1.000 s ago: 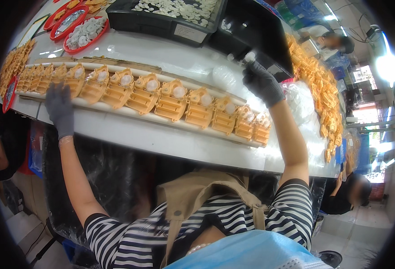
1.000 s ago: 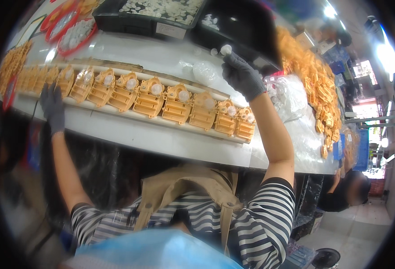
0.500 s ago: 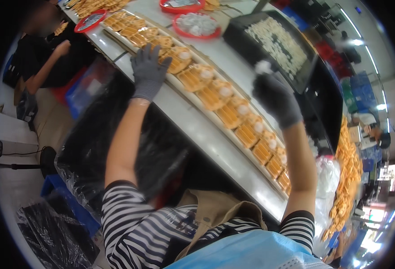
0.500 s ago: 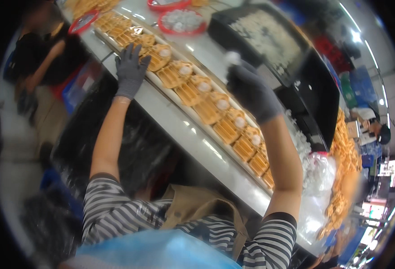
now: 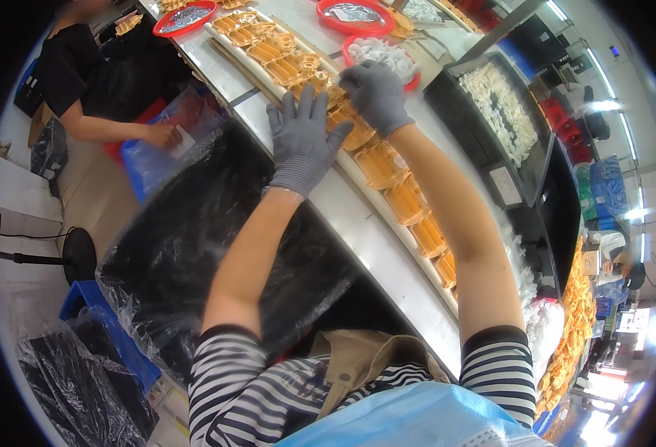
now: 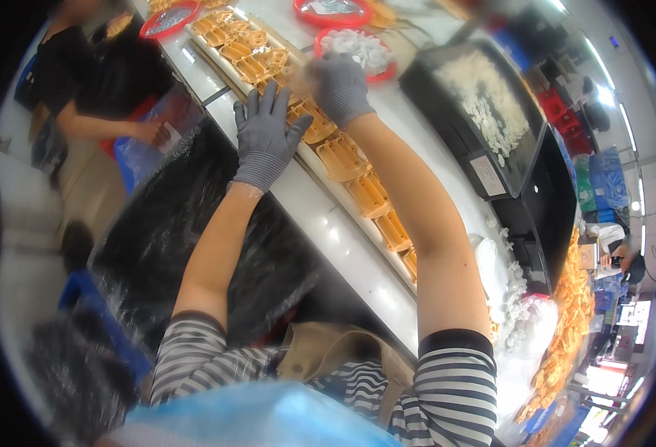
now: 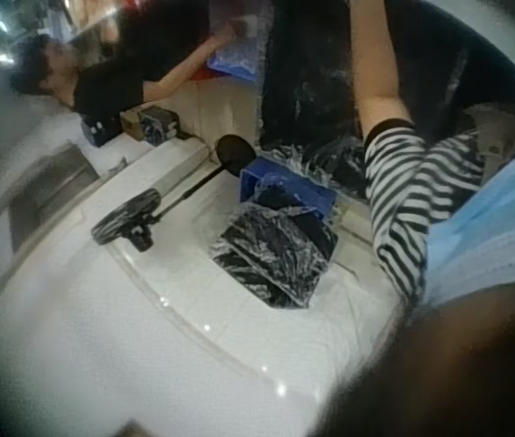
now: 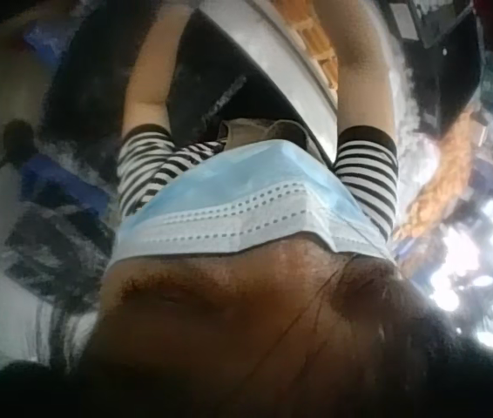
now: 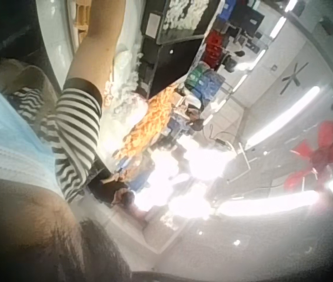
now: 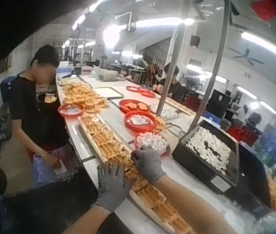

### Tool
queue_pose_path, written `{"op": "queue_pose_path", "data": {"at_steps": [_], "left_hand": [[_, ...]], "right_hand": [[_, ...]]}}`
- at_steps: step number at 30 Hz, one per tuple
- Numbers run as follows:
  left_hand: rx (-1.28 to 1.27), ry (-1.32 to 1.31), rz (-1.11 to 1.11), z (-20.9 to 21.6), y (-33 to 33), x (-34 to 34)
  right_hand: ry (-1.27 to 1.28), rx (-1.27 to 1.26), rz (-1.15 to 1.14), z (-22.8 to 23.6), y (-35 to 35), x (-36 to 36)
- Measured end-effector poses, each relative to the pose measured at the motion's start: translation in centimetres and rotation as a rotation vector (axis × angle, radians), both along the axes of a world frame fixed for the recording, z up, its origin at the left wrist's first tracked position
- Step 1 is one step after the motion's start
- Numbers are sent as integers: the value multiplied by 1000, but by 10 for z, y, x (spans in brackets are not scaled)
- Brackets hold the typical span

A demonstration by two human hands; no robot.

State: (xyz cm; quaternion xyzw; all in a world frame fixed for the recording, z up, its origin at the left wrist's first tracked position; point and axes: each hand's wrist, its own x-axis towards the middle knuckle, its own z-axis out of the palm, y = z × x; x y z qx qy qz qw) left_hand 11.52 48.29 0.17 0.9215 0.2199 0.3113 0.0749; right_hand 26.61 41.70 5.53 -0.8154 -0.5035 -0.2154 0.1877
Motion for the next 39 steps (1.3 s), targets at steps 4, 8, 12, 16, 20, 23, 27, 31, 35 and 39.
{"op": "queue_pose_path", "data": {"at_steps": [4,8,12,16,20,23,27,31,35,39], "left_hand": [[-28,16,-17,2,1,0],[-34,19,-16,3,2,-1],[-35,1,-16,1,5,-6],[-39,-8,-32,-1,3,-4],[-16,-48,-88,-2,-5,10],[73,-56,-36,-19,11,16],[86,-83,-60,-19,23,-8],[59,-118,-131,-14,12,6],[77,-148,-128,-22,25,-1],[130,-137,-103,-23,24,2]], "right_hand": [[-120,-48,15,-3,2,2],[-232,-278,-14,8,4,-5],[-307,-457,144,17,-1,-12],[-272,-479,112,19,-7,-11],[-144,-291,68,38,-45,2],[-79,-181,136,72,-97,-12],[12,-24,13,99,-211,-3],[344,119,-464,115,-385,55],[749,194,-706,86,-510,131],[579,-305,-795,30,-577,214]]}}
